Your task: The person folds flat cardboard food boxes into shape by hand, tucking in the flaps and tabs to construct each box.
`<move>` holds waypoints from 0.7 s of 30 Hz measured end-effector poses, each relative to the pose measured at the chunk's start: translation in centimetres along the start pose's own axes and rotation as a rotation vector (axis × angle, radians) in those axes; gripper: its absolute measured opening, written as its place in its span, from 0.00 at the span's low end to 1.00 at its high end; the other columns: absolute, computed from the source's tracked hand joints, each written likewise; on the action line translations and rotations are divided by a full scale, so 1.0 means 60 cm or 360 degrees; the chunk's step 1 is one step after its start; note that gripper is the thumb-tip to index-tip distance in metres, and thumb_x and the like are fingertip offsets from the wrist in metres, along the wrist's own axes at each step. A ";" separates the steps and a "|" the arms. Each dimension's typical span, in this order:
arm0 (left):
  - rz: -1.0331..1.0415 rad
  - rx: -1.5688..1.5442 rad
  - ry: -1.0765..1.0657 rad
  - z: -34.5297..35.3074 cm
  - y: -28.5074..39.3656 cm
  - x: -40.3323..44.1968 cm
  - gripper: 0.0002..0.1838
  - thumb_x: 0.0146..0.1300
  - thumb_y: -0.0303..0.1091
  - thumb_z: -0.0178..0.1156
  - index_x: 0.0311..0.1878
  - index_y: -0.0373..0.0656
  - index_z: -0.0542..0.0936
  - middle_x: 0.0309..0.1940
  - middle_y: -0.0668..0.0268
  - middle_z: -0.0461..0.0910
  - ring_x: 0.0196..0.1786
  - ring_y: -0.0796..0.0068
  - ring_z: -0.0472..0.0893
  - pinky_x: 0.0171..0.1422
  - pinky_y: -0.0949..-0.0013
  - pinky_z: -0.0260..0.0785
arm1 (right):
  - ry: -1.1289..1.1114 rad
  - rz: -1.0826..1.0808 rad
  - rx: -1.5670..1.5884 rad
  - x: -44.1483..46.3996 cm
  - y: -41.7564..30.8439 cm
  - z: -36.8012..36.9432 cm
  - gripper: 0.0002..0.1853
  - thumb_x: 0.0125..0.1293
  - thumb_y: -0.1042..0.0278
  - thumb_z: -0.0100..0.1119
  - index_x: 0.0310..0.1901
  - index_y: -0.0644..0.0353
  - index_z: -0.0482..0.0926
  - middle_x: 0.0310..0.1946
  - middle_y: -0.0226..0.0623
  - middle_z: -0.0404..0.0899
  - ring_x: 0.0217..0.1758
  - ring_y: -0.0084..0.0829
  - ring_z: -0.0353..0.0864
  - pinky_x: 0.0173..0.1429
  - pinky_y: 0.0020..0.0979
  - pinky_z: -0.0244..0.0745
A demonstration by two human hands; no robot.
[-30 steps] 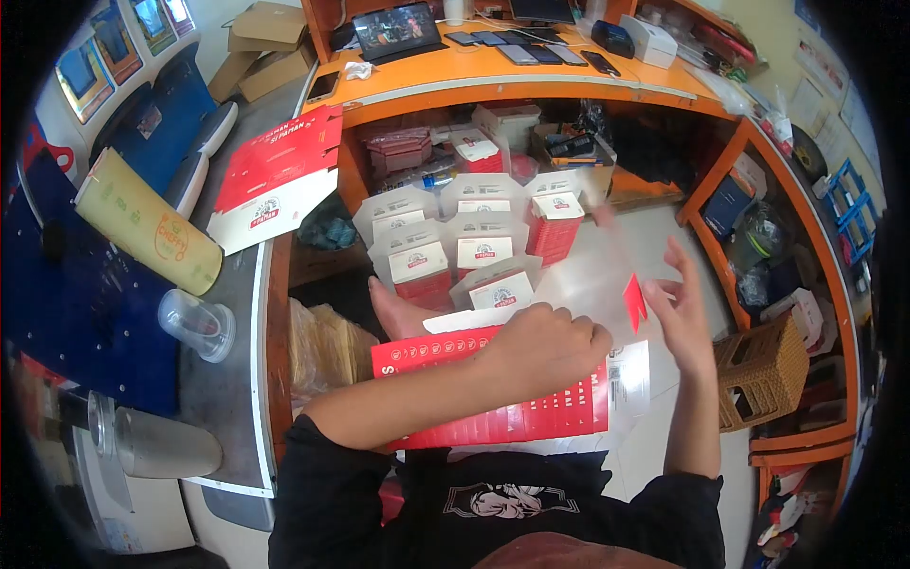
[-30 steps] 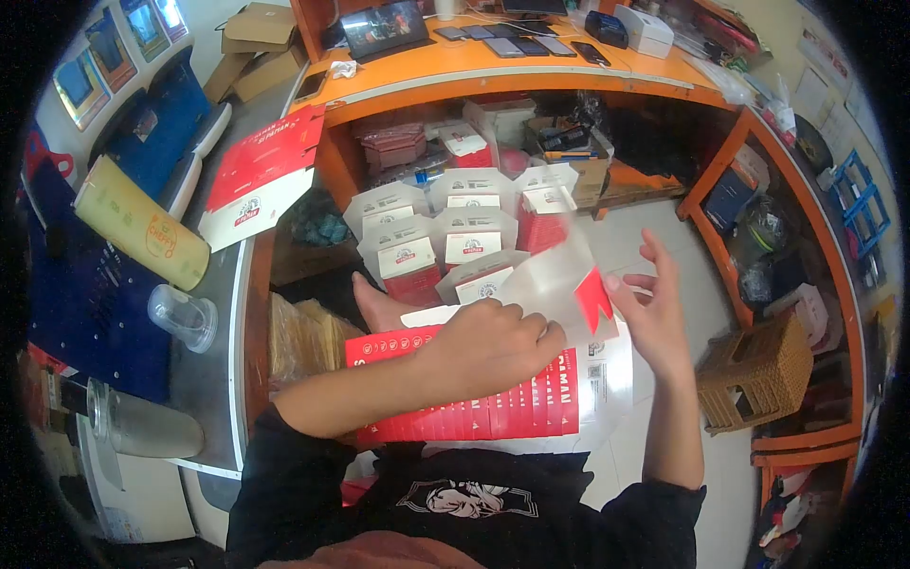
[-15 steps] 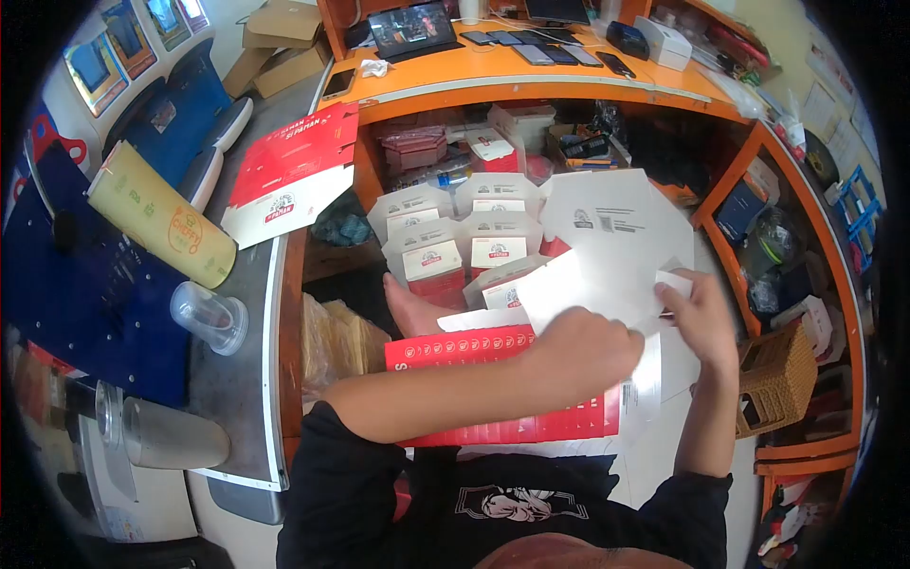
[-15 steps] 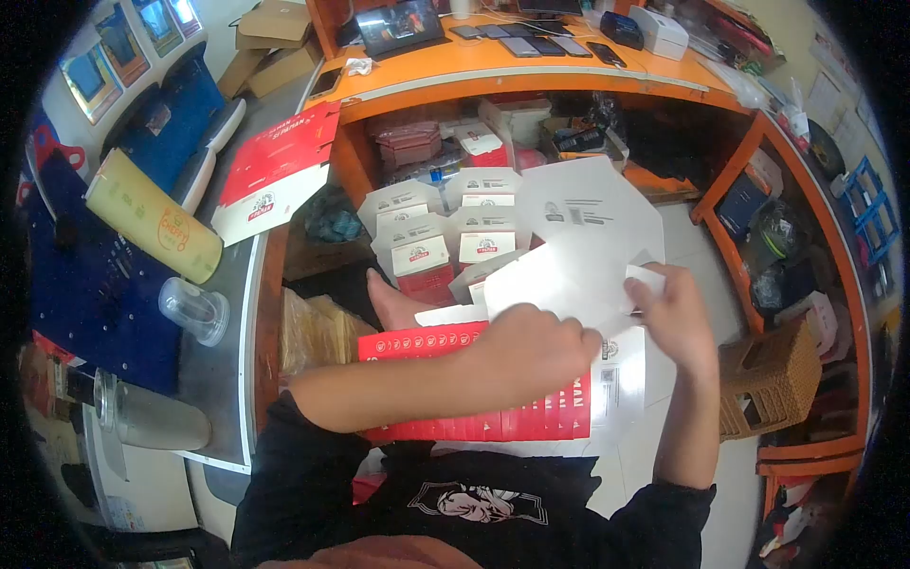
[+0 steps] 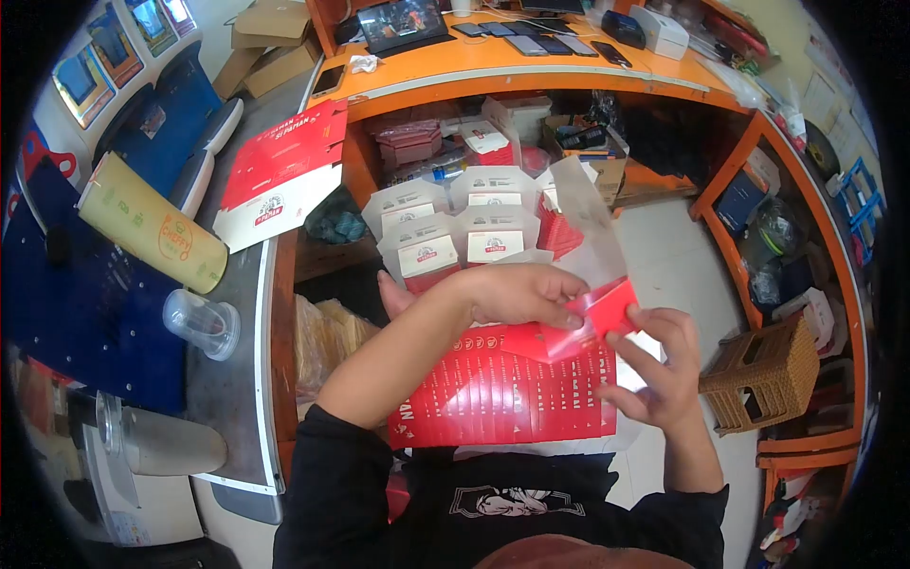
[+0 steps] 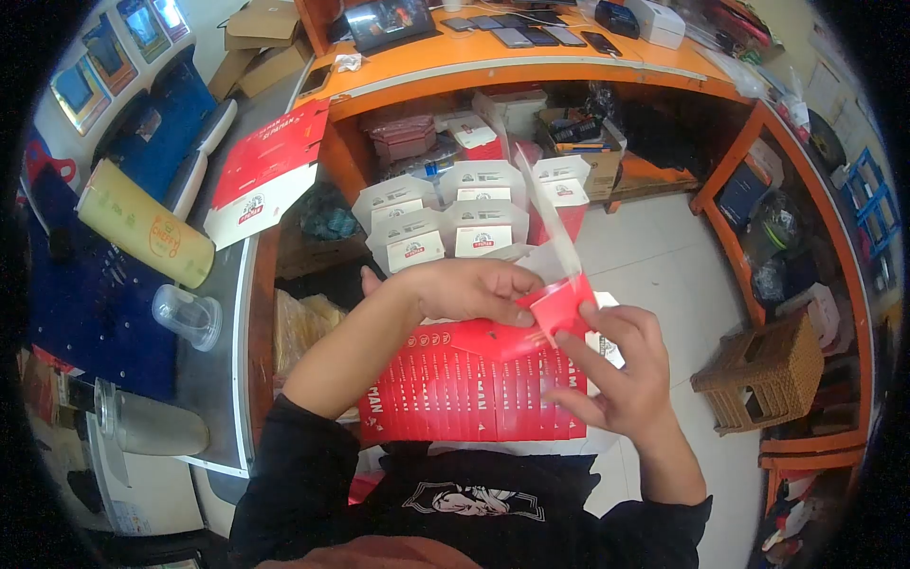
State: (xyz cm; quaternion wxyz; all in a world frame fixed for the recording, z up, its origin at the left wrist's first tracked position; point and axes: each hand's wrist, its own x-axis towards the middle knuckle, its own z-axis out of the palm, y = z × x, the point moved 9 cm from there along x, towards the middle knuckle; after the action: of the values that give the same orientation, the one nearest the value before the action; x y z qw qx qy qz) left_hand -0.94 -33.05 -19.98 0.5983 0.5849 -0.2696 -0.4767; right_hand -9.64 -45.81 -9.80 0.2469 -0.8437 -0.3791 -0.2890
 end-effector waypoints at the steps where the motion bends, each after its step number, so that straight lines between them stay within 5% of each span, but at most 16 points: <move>1: 0.0014 0.0061 -0.0004 0.002 0.003 -0.005 0.11 0.76 0.33 0.61 0.54 0.36 0.81 0.47 0.68 0.86 0.47 0.83 0.82 0.53 0.75 0.74 | -0.0135 -0.0068 0.0092 0.001 -0.004 0.004 0.24 0.52 0.71 0.77 0.54 0.55 0.87 0.48 0.43 0.80 0.47 0.38 0.81 0.48 0.36 0.79; 5: 0.0007 0.0084 -0.0287 0.021 -0.021 0.002 0.12 0.73 0.32 0.65 0.55 0.36 0.81 0.47 0.67 0.86 0.48 0.83 0.82 0.54 0.75 0.74 | -0.0252 0.0127 0.0105 0.003 0.023 0.008 0.27 0.52 0.68 0.79 0.58 0.48 0.86 0.43 0.39 0.73 0.42 0.36 0.77 0.46 0.35 0.78; 11: -0.0042 0.0030 -0.0186 0.026 -0.004 -0.004 0.12 0.71 0.30 0.67 0.52 0.33 0.82 0.46 0.68 0.87 0.48 0.84 0.82 0.54 0.77 0.74 | -0.0263 0.0337 0.0101 0.033 0.035 0.003 0.23 0.57 0.70 0.77 0.55 0.56 0.83 0.48 0.43 0.76 0.47 0.40 0.82 0.49 0.37 0.79; 14: 0.0043 -0.0034 -0.0110 0.027 -0.008 -0.002 0.12 0.71 0.31 0.67 0.52 0.32 0.82 0.46 0.68 0.87 0.47 0.83 0.83 0.54 0.77 0.74 | 0.0186 0.0669 0.0242 -0.009 0.078 0.002 0.20 0.57 0.72 0.77 0.52 0.58 0.83 0.49 0.46 0.77 0.51 0.41 0.83 0.52 0.37 0.80; 19: 0.0067 0.0242 -0.0006 0.039 0.006 -0.002 0.13 0.72 0.32 0.66 0.51 0.32 0.82 0.42 0.66 0.87 0.45 0.85 0.82 0.51 0.75 0.74 | -0.0192 0.0326 0.0255 0.024 0.055 0.003 0.19 0.57 0.75 0.76 0.51 0.58 0.84 0.51 0.45 0.79 0.48 0.43 0.84 0.51 0.35 0.80; 21: -0.0001 0.0631 0.0180 0.046 0.034 -0.012 0.13 0.71 0.31 0.66 0.50 0.32 0.81 0.40 0.60 0.87 0.44 0.76 0.84 0.50 0.69 0.74 | -0.0273 0.0203 0.0290 0.035 0.053 -0.001 0.18 0.57 0.75 0.76 0.50 0.58 0.84 0.51 0.45 0.79 0.47 0.43 0.85 0.51 0.35 0.80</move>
State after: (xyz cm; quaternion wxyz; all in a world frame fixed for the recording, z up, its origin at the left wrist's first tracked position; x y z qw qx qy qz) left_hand -3.17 -33.91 -17.39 0.4854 0.7172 -0.3240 -0.3808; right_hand -6.03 -46.70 -8.97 0.3069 -0.8618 -0.3690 -0.1639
